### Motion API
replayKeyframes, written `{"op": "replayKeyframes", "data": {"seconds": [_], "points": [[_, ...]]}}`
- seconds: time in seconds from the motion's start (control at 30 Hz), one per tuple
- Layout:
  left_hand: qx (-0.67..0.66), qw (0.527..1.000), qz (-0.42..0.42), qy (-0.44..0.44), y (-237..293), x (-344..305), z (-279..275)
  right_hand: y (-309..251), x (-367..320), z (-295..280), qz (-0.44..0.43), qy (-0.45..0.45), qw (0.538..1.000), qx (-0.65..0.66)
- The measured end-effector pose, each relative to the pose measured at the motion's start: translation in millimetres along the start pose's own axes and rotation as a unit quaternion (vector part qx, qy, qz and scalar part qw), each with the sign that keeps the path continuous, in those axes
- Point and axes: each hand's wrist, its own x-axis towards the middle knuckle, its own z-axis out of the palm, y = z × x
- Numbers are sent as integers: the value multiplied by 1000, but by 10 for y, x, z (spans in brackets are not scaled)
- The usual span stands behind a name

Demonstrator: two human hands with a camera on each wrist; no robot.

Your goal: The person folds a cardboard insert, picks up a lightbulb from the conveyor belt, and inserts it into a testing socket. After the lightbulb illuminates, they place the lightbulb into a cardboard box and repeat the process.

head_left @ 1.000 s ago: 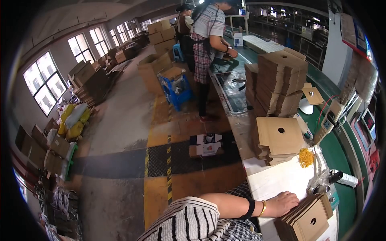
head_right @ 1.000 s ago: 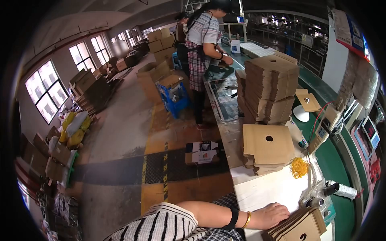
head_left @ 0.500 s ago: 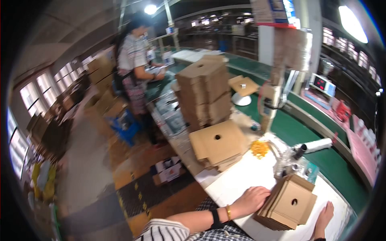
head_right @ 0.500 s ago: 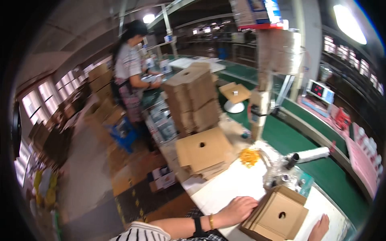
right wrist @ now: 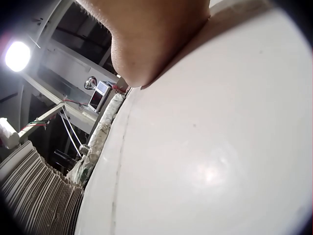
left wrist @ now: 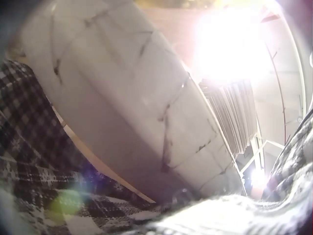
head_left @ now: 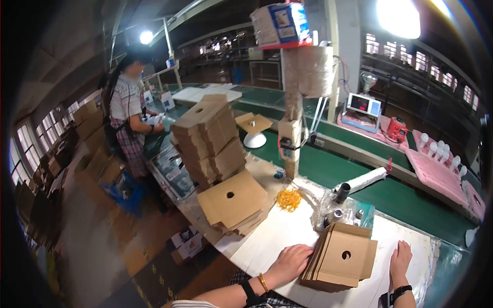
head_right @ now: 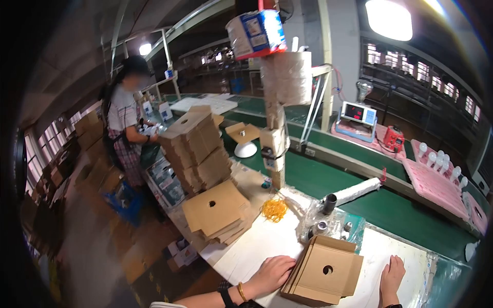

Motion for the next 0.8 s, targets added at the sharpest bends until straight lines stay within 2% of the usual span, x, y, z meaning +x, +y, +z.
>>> {"op": "replayKeyframes", "data": {"seconds": [0.07, 0.13, 0.2, 0.27, 0.3, 0.33, 0.37, 0.4, 0.43, 0.5, 0.53, 0.57, 0.67, 0.8], "points": [[-14, 1000, -9, -1, -29, 21, 22, -34, -12, -30, -13, -4, 1000, 0], [-40, 999, 26, 13, -19, 173, -145, -52, -8, -42, 0, 6, 1000, -5], [-150, 980, -74, -104, 161, 431, -629, -102, 6, -77, -8, -2, 1000, 14], [-132, 985, -64, -89, 506, 903, -1421, -147, 12, -105, 11, -4, 1000, 12], [-126, 992, -24, -2, 594, 1133, -1749, -142, 1, -99, 2, -4, 1000, 6], [-142, 983, 59, 101, 667, 1453, -2058, -146, -5, -109, -8, -4, 1000, 0], [-64, 973, 138, 175, 686, 1809, -2418, -173, 5, -138, -5, -13, 1000, -1], [-13, 971, 113, 212, 774, 2111, -2771, -175, 0, -139, 1, -10, 1000, 0], [9, 931, 239, 276, 576, 2564, -3084, -175, 3, -132, -3, -7, 1000, -2], [178, 892, 200, 363, 506, 3254, -3736, -182, 3, -129, -3, -3, 1000, -3], [154, 889, 161, 401, 629, 3462, -3861, -189, 7, -135, -2, -5, 1000, 0], [181, 872, 159, 427, 441, 3812, -4082, -193, 16, -147, 0, -7, 1000, 1], [96, 918, -21, 384, 639, 4114, -4128, -226, 23, -176, 4, -4, 1000, 9], [93, 924, -87, 359, 592, 4409, -4173, -223, 13, -189, 6, 3, 1000, 11]]}}
